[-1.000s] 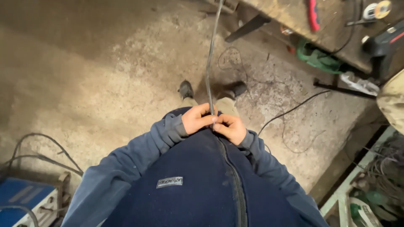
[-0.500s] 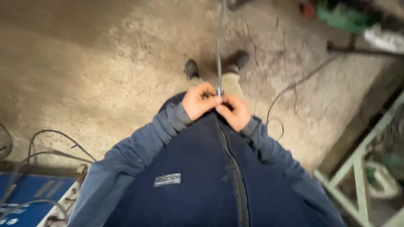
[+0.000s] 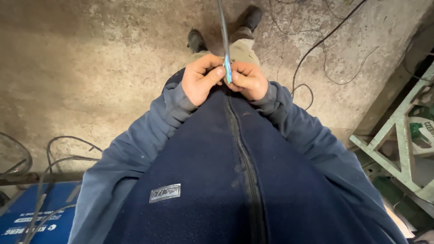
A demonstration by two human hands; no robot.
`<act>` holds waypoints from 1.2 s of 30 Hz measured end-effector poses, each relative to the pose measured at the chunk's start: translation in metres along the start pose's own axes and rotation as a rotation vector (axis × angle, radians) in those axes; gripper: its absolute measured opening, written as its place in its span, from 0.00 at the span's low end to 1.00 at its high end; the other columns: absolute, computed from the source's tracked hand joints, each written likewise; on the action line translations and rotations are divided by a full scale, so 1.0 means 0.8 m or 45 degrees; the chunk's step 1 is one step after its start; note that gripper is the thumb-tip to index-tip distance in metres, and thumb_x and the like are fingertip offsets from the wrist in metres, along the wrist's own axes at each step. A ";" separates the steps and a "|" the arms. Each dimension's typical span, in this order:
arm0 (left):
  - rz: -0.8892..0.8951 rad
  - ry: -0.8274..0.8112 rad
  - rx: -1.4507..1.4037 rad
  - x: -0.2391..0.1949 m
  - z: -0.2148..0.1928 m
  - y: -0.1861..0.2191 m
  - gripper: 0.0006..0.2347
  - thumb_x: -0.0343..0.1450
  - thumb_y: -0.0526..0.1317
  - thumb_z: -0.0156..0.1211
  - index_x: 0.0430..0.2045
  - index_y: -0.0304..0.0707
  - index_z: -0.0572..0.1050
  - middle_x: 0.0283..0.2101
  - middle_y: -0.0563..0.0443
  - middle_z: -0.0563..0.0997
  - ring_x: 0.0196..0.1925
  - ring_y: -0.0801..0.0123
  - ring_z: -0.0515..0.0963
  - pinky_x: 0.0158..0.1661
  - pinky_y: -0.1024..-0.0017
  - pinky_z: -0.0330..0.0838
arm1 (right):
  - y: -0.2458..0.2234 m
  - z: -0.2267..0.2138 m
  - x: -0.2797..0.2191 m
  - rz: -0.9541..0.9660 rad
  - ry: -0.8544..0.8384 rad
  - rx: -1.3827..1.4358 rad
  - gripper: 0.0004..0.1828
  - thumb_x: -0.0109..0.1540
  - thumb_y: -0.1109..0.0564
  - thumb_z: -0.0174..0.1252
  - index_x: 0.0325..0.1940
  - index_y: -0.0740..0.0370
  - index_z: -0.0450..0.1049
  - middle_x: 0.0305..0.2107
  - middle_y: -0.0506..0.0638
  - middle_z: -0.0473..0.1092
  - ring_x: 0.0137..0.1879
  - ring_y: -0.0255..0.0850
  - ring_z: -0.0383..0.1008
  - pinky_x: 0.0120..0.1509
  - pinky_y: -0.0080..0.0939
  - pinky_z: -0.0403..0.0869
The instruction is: Stripping insulation from electrical wires using pliers.
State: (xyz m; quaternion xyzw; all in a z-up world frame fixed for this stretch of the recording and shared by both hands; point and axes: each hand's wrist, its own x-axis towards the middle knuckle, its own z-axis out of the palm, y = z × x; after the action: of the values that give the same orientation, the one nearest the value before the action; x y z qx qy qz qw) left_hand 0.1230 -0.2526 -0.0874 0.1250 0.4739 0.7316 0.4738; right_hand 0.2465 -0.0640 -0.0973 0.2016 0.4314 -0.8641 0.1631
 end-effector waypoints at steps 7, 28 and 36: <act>0.197 0.086 0.484 0.006 0.001 0.017 0.03 0.78 0.33 0.56 0.40 0.31 0.76 0.34 0.49 0.79 0.35 0.69 0.80 0.39 0.74 0.74 | -0.013 0.002 -0.002 0.054 0.012 0.010 0.16 0.70 0.48 0.55 0.48 0.66 0.74 0.30 0.45 0.69 0.30 0.29 0.60 0.33 0.28 0.58; 0.445 -0.088 0.760 0.016 0.010 0.081 0.13 0.70 0.34 0.64 0.44 0.33 0.68 0.39 0.44 0.73 0.35 0.59 0.78 0.36 0.67 0.72 | -0.094 0.044 0.021 -1.260 0.157 -1.929 0.17 0.59 0.63 0.69 0.48 0.66 0.71 0.40 0.57 0.71 0.41 0.55 0.72 0.44 0.50 0.73; 0.104 0.252 0.874 0.014 -0.008 0.083 0.15 0.73 0.45 0.67 0.24 0.32 0.75 0.19 0.45 0.73 0.20 0.65 0.71 0.26 0.68 0.66 | -0.118 0.062 0.068 -1.468 0.126 -2.265 0.18 0.54 0.56 0.69 0.46 0.62 0.76 0.43 0.52 0.72 0.46 0.49 0.74 0.48 0.47 0.73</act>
State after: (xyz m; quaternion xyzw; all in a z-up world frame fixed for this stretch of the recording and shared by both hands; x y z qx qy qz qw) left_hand 0.0755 -0.2540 -0.0396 0.2244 0.7302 0.5567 0.3264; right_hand 0.1464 -0.0560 -0.0325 -0.1904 0.9450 -0.1752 -0.2003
